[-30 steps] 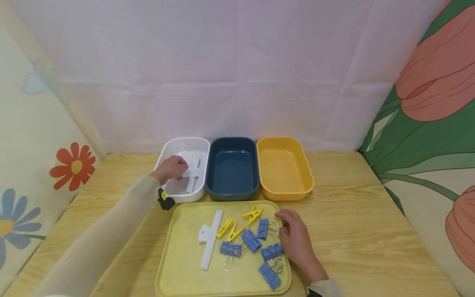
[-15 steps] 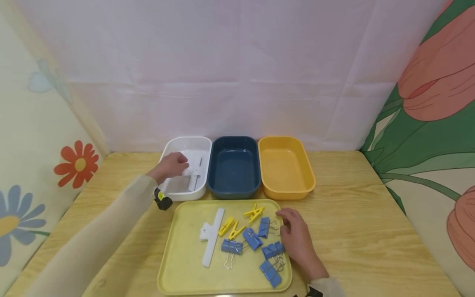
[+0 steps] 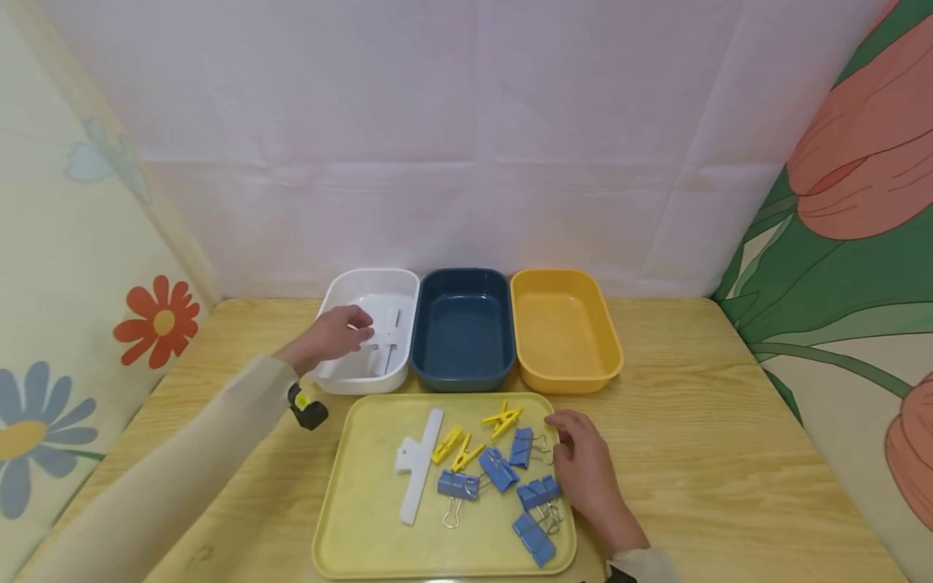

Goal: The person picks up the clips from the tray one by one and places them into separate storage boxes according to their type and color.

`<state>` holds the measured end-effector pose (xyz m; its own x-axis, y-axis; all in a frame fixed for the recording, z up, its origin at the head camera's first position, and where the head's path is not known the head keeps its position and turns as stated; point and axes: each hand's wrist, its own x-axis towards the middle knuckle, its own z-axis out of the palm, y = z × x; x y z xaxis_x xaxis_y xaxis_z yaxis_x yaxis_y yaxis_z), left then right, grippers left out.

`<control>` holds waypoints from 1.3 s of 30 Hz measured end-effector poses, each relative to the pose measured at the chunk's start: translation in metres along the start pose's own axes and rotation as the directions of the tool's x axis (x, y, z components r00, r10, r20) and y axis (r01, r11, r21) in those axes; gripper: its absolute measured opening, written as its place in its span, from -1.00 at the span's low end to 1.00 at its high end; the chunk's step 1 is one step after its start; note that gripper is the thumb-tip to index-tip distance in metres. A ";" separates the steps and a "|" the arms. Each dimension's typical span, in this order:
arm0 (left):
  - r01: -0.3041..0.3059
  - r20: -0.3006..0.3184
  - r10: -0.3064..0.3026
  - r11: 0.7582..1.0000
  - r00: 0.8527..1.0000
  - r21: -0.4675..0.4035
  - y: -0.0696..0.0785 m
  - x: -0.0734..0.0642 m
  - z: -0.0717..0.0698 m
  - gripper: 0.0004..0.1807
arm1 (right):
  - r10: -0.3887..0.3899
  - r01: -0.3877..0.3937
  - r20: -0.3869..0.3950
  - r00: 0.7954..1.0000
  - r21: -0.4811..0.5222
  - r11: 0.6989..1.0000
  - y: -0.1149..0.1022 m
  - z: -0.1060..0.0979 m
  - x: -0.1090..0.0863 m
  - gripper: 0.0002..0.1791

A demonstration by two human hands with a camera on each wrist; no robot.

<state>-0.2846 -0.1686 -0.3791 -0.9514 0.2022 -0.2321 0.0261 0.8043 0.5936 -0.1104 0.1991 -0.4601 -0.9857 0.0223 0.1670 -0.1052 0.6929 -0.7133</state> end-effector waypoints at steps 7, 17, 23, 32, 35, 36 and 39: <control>-0.068 -0.020 0.068 0.998 0.998 0.000 0.004 -0.018 0.001 -0.62 | -0.021 0.022 -0.017 1.000 0.029 0.999 0.001 0.000 -0.001 -0.57; -0.127 -0.023 0.127 0.992 0.992 0.010 0.009 -0.049 0.001 -0.71 | -0.025 0.025 -0.023 0.999 0.018 1.000 0.001 0.001 -0.001 -0.58; -0.159 -0.013 0.159 0.987 0.987 0.008 0.013 -0.063 0.002 -0.71 | -0.031 0.032 -0.027 0.999 0.024 0.999 0.001 0.001 -0.001 -0.57; -0.244 -0.008 0.244 0.970 0.970 0.016 0.019 -0.076 0.010 -0.76 | -0.024 0.025 -0.017 1.000 0.022 0.999 0.001 0.001 0.000 -0.57; -0.241 0.003 0.241 0.970 0.971 0.014 0.022 -0.079 0.015 -0.79 | -0.023 0.023 -0.019 1.000 0.021 0.999 0.002 0.001 0.000 -0.58; -0.238 0.008 0.238 0.971 0.971 0.009 0.023 -0.080 0.016 -0.80 | -0.022 0.022 -0.020 1.000 0.023 0.999 0.002 0.001 0.000 -0.58; -0.262 0.016 0.261 0.965 0.965 0.013 0.025 -0.083 0.022 -0.85 | -0.024 0.025 -0.021 0.999 0.019 1.000 0.002 0.001 -0.001 -0.57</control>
<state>-0.1986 -0.1535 -0.3619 -0.9066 0.4141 -0.0808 0.2781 0.7305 0.6238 -0.1102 0.2002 -0.4620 -0.9799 0.0203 0.1986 -0.1322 0.6791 -0.7220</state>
